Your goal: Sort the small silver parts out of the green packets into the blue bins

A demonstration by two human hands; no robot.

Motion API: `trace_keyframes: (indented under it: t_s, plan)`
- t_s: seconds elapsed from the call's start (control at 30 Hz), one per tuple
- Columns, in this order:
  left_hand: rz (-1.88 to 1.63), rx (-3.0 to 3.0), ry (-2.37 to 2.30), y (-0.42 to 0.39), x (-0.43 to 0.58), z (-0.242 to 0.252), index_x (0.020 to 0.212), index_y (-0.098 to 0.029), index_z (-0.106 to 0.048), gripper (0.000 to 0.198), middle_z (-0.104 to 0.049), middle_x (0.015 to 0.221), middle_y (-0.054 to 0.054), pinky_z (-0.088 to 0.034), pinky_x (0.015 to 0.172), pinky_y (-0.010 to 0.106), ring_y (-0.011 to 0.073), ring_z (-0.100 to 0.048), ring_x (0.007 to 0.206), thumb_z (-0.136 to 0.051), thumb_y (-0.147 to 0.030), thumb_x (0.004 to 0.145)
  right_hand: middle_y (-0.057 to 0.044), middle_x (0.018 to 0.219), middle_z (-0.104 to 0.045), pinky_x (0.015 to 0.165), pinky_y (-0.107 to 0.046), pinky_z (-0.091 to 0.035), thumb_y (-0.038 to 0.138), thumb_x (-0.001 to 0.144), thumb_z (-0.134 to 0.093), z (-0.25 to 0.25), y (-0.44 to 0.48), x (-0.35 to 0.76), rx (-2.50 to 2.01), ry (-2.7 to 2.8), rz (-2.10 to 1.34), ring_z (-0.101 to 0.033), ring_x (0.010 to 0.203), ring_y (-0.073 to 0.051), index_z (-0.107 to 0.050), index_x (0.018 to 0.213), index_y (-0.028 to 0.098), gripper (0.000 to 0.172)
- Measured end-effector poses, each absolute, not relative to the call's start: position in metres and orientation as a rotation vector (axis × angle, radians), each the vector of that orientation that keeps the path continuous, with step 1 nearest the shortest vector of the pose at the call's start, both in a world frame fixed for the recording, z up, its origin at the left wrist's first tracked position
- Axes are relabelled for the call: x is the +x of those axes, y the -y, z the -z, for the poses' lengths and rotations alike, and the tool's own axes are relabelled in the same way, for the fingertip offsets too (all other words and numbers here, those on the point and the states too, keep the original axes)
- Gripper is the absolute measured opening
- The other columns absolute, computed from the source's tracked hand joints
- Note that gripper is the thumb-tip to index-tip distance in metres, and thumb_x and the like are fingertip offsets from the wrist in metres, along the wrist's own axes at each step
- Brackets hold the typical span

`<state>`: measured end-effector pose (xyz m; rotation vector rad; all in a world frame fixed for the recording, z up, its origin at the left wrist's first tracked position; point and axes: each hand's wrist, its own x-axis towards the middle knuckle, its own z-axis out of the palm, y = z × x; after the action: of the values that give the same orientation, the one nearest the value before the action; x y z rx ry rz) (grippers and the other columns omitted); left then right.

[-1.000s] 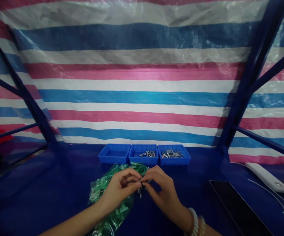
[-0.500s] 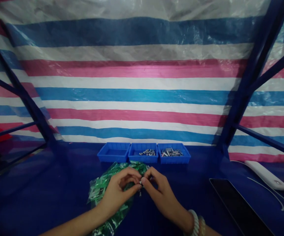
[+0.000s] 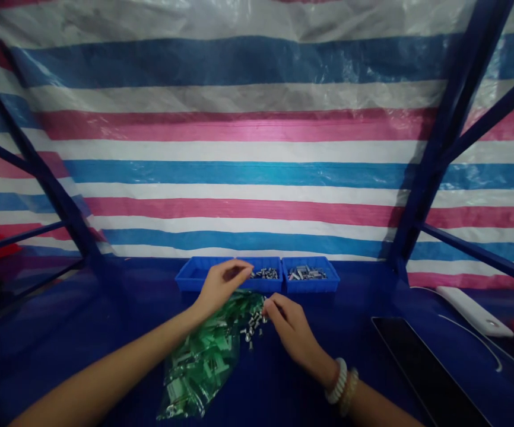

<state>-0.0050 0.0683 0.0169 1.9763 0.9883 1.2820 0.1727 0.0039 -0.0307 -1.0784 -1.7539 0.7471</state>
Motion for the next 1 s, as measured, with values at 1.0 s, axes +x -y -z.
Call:
trace_keyframes:
  t_s: [1.0]
  plan:
    - [-1.063, 1.539, -0.926, -0.015, -0.012, 0.000, 0.094, -0.017, -0.061, 0.019, -0.064, 0.083, 0.002, -0.049, 0.065, 0.024, 0.0128, -0.062, 0.071, -0.067, -0.027, 0.079, 0.000, 0.072, -0.067, 0.063, -0.027, -0.050, 0.029, 0.075, -0.074, 0.029, -0.005, 0.173, -0.940, 1.701, -0.938, -0.063, 0.067, -0.016, -0.064, 0.078, 0.018, 0.016]
